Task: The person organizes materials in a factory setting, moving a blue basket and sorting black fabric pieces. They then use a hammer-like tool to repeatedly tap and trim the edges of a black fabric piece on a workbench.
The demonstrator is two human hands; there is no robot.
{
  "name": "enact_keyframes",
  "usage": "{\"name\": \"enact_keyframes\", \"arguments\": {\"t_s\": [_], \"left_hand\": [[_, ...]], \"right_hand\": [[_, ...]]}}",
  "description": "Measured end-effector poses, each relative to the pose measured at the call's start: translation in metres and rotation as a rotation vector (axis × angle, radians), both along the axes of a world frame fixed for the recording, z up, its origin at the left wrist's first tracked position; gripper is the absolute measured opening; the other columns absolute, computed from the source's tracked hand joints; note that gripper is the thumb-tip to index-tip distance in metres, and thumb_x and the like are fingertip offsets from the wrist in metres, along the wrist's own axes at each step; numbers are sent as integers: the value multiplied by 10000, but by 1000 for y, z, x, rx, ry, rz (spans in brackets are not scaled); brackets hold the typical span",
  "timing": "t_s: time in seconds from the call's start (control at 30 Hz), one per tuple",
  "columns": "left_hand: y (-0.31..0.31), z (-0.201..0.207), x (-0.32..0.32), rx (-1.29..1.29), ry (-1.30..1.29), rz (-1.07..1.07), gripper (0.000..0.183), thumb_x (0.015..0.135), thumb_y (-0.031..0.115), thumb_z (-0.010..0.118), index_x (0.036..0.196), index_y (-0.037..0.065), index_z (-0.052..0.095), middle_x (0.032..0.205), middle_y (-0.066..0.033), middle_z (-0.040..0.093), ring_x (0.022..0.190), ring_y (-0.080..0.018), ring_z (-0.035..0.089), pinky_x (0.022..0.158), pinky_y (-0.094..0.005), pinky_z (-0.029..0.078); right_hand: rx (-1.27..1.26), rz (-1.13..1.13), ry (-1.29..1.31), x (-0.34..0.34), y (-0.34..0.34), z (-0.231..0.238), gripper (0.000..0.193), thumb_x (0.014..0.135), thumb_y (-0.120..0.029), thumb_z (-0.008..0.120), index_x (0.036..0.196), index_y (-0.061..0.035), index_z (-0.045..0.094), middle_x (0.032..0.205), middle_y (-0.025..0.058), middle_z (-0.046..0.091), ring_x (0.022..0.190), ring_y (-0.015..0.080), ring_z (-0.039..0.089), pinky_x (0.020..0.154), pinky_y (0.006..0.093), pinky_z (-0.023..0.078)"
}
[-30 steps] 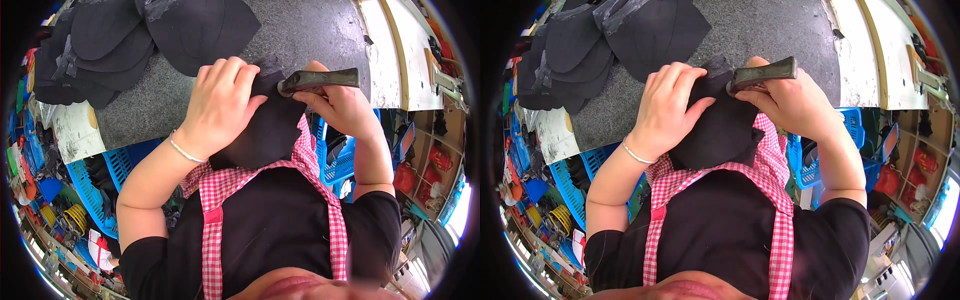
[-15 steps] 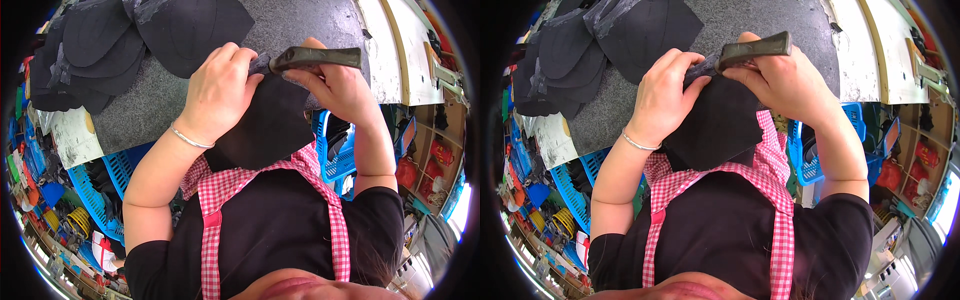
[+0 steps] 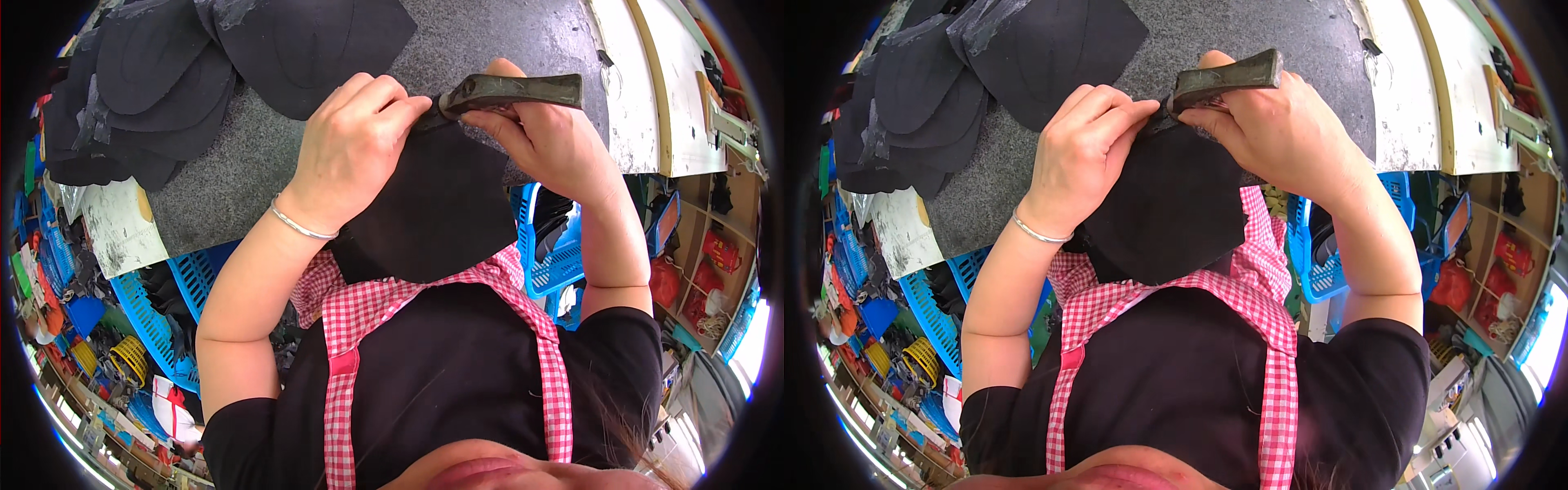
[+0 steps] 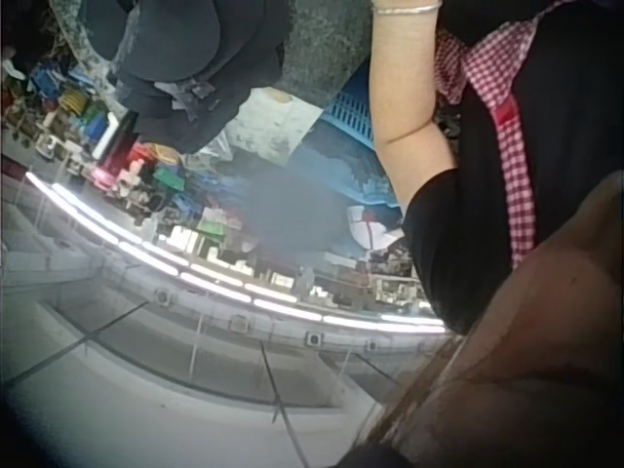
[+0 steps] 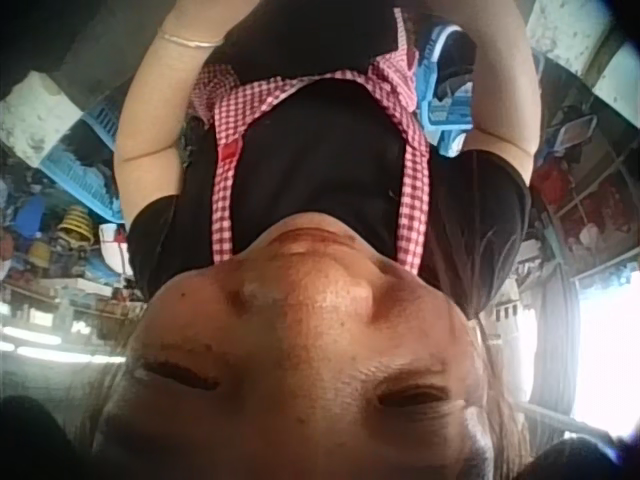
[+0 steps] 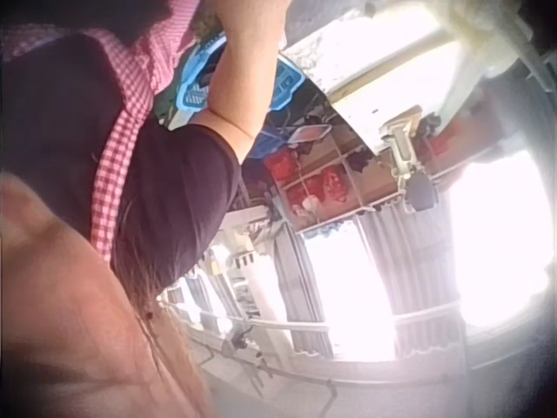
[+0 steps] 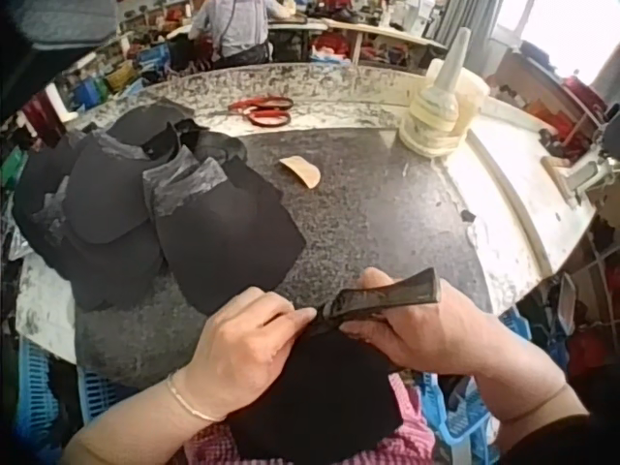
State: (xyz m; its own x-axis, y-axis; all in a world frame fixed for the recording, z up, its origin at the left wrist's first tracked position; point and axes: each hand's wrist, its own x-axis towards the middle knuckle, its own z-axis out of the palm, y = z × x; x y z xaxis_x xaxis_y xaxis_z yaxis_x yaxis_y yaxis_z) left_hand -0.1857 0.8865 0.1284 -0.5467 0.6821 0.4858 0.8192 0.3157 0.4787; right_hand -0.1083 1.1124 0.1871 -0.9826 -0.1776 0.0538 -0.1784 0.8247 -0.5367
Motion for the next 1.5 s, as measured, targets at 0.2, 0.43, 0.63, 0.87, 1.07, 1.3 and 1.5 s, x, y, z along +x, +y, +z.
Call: {"name": "enact_keyframes", "arguments": {"t_s": [0.2, 0.43, 0.63, 0.87, 1.07, 1.3, 1.5], "left_hand": [[-1, 4, 0, -103, 170, -42, 266, 767, -2, 750, 1026, 52, 779, 898, -18, 648, 800, -203, 629, 714, -336, 545], [-1, 11, -1, -167, 232, -43, 250, 761, 10, 742, 1007, 52, 769, 894, -10, 649, 815, -205, 637, 718, -343, 544], [-12, 12, -12, -105, 7, -94, 131, 806, 28, 783, 932, 54, 759, 891, -60, 699, 827, -246, 686, 741, -357, 565], [-31, 12, -15, -82, -20, -147, 128, 784, 23, 787, 904, 41, 746, 874, -57, 679, 812, -248, 670, 726, -367, 561], [-46, 15, -17, -86, -24, -153, 130, 779, -3, 776, 897, 36, 739, 871, -60, 673, 816, -256, 669, 714, -363, 559], [-67, 18, -20, -131, -25, -160, 152, 762, -6, 785, 900, 23, 727, 890, -73, 679, 836, -272, 678, 718, -368, 566], [-84, 18, -27, -93, -56, -168, 157, 764, 3, 792, 911, 24, 743, 898, -73, 687, 836, -264, 679, 726, -362, 569]], "right_hand": [[-13, 8, 34, -4, 6, 8, 163, 979, -126, 732, 1052, 13, 689, 846, 125, 631, 681, 254, 659, 629, 371, 490], [173, 16, -11, -12, -8, 11, 144, 980, -128, 724, 1042, -3, 687, 842, 145, 653, 724, 334, 674, 656, 404, 513], [104, 10, 105, -15, -1, 6, 244, 988, -279, 702, 1050, -58, 620, 781, 182, 698, 776, 418, 703, 665, 501, 563], [122, 34, 59, -9, -18, 2, 203, 981, -208, 731, 1063, -50, 632, 753, 154, 615, 708, 395, 652, 608, 455, 505], [103, 107, 35, -13, -36, 2, 190, 981, -203, 726, 1048, -46, 644, 783, 162, 626, 724, 381, 659, 621, 436, 513], [105, 214, 133, -28, -44, 1, 237, 984, -277, 703, 1079, -85, 603, 719, 149, 672, 672, 372, 703, 567, 468, 557], [185, 193, 28, -21, -68, 5, 221, 958, -213, 762, 1043, -48, 642, 803, 144, 662, 747, 374, 672, 629, 431, 523]]}}
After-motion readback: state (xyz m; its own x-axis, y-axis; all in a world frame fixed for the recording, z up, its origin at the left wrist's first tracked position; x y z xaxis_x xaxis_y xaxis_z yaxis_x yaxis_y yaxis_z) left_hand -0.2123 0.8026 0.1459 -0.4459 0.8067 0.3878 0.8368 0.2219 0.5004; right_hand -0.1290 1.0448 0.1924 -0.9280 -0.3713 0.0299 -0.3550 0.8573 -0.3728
